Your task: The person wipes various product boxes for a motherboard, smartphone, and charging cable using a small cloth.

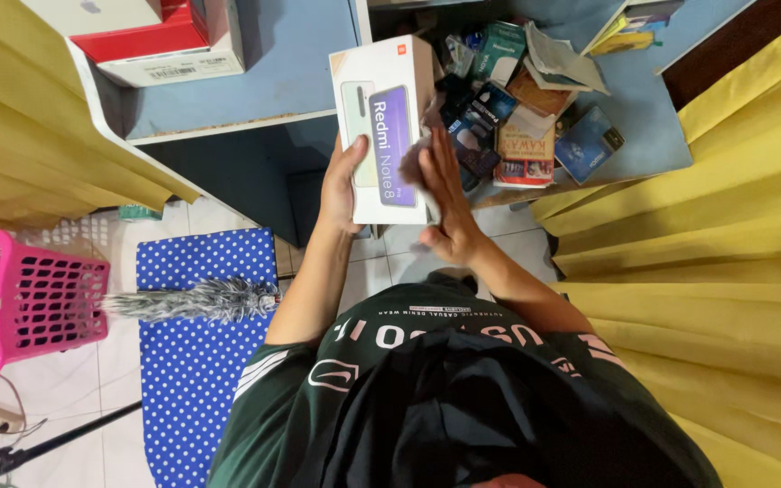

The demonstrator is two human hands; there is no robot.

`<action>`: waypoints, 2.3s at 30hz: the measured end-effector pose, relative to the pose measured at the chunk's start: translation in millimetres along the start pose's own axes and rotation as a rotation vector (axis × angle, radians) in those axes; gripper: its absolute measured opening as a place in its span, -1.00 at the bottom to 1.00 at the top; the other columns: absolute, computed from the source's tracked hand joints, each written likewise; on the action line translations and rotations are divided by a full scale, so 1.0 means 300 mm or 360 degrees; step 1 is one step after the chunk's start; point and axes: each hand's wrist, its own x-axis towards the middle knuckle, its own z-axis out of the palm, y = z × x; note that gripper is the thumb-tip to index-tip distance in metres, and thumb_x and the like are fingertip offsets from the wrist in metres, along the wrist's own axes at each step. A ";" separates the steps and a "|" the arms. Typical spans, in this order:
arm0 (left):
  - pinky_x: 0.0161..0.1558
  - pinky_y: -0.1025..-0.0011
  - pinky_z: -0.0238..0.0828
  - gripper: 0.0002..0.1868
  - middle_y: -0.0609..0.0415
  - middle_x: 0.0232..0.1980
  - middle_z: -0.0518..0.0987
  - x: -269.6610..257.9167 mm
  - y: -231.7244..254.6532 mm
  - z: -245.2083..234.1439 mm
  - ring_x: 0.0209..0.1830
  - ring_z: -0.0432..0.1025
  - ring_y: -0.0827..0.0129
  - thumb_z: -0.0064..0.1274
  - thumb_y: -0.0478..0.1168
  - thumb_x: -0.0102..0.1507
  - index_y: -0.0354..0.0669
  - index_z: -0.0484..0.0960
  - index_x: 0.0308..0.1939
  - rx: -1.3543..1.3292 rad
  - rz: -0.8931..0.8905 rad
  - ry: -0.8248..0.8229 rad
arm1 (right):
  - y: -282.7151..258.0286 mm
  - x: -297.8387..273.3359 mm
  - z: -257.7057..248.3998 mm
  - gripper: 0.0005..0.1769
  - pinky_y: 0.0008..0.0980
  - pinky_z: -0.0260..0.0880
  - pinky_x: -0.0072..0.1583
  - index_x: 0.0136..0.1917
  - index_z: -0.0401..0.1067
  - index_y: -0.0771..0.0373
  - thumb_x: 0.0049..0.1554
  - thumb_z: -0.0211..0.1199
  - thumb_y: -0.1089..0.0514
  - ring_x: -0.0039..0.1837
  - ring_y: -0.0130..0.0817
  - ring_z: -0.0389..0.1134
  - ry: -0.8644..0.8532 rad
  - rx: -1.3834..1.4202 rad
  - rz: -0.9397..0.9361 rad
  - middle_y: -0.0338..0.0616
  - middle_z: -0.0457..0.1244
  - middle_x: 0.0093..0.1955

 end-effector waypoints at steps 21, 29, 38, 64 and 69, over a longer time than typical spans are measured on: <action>0.61 0.24 0.00 -0.13 -0.18 0.61 0.15 0.008 -0.014 0.128 0.62 0.10 0.14 0.03 -0.11 0.43 -0.27 -0.16 0.65 0.1029 0.0810 0.0084 | 0.120 0.059 -0.040 -0.28 0.04 -0.29 0.69 0.75 -0.22 0.15 0.52 -0.23 -0.24 0.80 0.21 -0.36 -0.0036 -0.0496 0.0112 0.16 -0.39 0.78; 0.64 0.23 -0.05 -0.13 -0.23 0.60 0.19 0.011 -0.091 0.090 0.64 0.10 0.13 0.00 0.05 0.45 -0.37 -0.04 0.62 0.1231 0.0788 0.0001 | 0.128 0.153 -0.086 -0.15 0.30 -0.55 0.67 0.73 -0.12 0.17 0.43 -0.18 -0.40 0.75 0.21 -0.51 -0.0067 -0.0891 0.0034 0.02 -0.38 0.77; 0.64 0.26 0.01 0.13 -0.17 0.63 0.16 -0.018 -0.089 0.080 0.63 0.10 0.16 -0.13 0.44 0.36 -0.30 -0.15 0.68 0.1229 0.0887 -0.0084 | 0.157 0.150 -0.078 -0.43 0.16 -0.49 0.67 0.62 0.19 0.07 0.47 -0.11 -0.18 0.76 0.00 -0.35 -0.0154 -0.0935 -0.0223 -0.08 -0.15 0.72; 0.56 0.32 0.07 -0.04 -0.08 0.50 0.25 0.011 -0.032 0.057 0.54 0.17 0.27 0.20 0.10 0.35 -0.29 0.05 0.62 0.1138 0.1045 0.0105 | 0.162 0.069 0.032 -0.28 0.00 -0.19 0.72 0.74 -0.23 0.14 0.44 -0.01 0.12 0.78 0.03 -0.31 0.0128 0.0005 -0.0032 0.10 -0.34 0.78; 0.54 0.36 0.07 -0.08 -0.07 0.47 0.27 0.005 0.004 0.075 0.50 0.19 0.30 0.17 0.03 0.37 -0.26 0.01 0.62 0.0900 0.0945 0.0054 | 0.207 0.030 -0.018 -0.22 0.01 -0.13 0.72 0.73 -0.24 0.12 0.40 0.05 0.07 0.79 0.08 -0.26 -0.0100 0.0094 0.0085 0.07 -0.34 0.78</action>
